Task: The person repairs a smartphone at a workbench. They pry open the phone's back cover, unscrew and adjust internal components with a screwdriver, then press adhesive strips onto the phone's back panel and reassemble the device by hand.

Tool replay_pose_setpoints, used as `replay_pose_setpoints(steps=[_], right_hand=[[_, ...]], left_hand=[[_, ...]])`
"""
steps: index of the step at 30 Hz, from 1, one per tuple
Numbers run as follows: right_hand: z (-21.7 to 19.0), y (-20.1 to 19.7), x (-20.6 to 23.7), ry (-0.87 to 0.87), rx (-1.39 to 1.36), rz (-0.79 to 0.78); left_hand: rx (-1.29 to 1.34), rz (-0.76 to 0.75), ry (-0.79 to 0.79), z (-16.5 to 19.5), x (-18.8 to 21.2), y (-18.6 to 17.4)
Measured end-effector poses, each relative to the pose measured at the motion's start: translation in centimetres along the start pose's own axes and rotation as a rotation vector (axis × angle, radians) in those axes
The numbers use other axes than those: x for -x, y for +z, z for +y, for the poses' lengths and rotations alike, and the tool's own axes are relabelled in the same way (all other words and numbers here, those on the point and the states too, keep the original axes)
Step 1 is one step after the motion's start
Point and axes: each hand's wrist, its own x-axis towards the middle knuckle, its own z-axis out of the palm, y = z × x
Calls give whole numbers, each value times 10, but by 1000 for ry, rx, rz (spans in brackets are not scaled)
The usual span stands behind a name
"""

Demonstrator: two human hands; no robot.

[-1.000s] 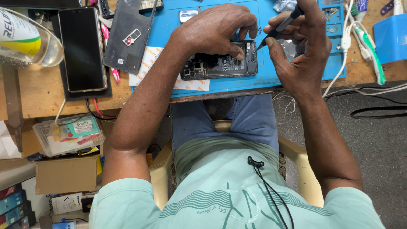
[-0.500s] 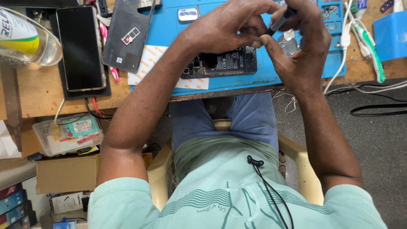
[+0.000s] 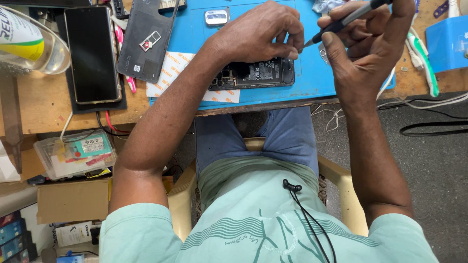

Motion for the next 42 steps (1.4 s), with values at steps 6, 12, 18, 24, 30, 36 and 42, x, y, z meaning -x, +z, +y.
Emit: replay_pose_setpoints(steps=[6, 12, 18, 24, 30, 36, 42], right_hand=[[19, -13, 18, 9, 86, 70], [35, -29, 34, 28, 22, 97], [39, -41, 43, 97, 43, 194], [28, -72, 27, 436, 227, 35], [30, -46, 34, 227, 438, -141], [32, -38, 46, 228, 436, -30], [40, -42, 55, 225, 419, -16]], left_hand=[[-21, 119, 34, -1, 0, 3], [-128, 157, -68, 1, 0, 9], [-7, 229, 10, -3, 0, 11], [-78, 105, -304, 7, -2, 3], [-314, 38, 155, 46, 6, -10], [-456, -40, 9, 74, 3, 18], [-561, -93, -66, 67, -7, 35]])
